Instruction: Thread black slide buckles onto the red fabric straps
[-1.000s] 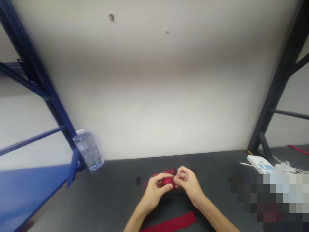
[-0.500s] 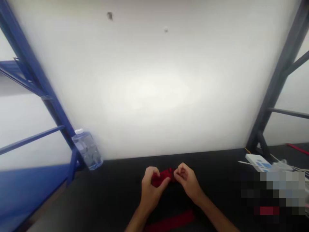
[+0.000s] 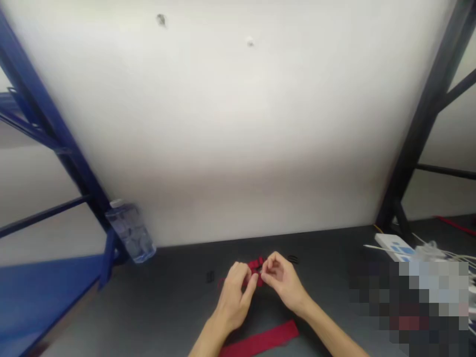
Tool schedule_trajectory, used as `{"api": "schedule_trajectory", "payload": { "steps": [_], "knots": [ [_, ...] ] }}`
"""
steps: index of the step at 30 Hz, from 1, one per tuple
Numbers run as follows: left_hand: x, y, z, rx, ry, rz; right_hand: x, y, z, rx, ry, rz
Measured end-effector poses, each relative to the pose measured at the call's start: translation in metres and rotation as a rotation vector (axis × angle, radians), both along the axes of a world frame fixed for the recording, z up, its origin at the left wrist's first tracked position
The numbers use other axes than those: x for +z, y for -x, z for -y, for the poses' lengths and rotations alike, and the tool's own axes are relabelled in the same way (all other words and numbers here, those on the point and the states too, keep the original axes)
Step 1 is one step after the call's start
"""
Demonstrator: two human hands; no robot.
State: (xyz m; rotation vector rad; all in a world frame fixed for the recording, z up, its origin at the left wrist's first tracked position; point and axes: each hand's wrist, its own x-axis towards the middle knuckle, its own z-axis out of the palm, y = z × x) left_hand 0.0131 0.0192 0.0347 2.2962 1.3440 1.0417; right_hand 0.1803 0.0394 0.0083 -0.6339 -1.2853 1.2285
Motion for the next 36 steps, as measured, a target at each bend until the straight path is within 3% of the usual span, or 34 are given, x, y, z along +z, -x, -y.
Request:
{"api": "schedule_trajectory", "payload": {
  "steps": [4,8,13,17,20,23,31,33,36],
  "knots": [
    [-0.011,0.002,0.001,-0.058,0.065,0.022,-0.003,0.001,-0.001,-0.026,-0.021,0.044],
    [-0.020,0.004,-0.001,-0.033,0.085,0.083,-0.004,-0.001,-0.002,-0.052,-0.025,0.093],
    [-0.011,-0.003,-0.004,-0.063,0.173,0.164,0.003,-0.004,0.002,-0.039,-0.061,0.233],
    [-0.008,-0.006,-0.005,-0.082,0.235,0.256,0.008,-0.003,0.008,-0.217,-0.208,0.444],
    [-0.010,-0.006,-0.007,-0.091,0.327,0.394,0.009,-0.002,0.009,-0.269,-0.230,0.450],
    [-0.010,-0.004,-0.010,-0.119,0.398,0.514,0.008,-0.004,0.006,-0.255,-0.216,0.412],
    [0.002,0.000,-0.009,-0.125,0.307,0.491,0.015,-0.012,0.007,-0.187,-0.206,0.419],
    [0.000,0.001,-0.009,-0.158,0.357,0.500,0.016,-0.013,0.008,-0.106,-0.155,0.368],
    [-0.006,0.002,-0.011,-0.311,0.545,0.570,0.015,-0.016,0.005,0.033,-0.028,0.272]
  ]
}}
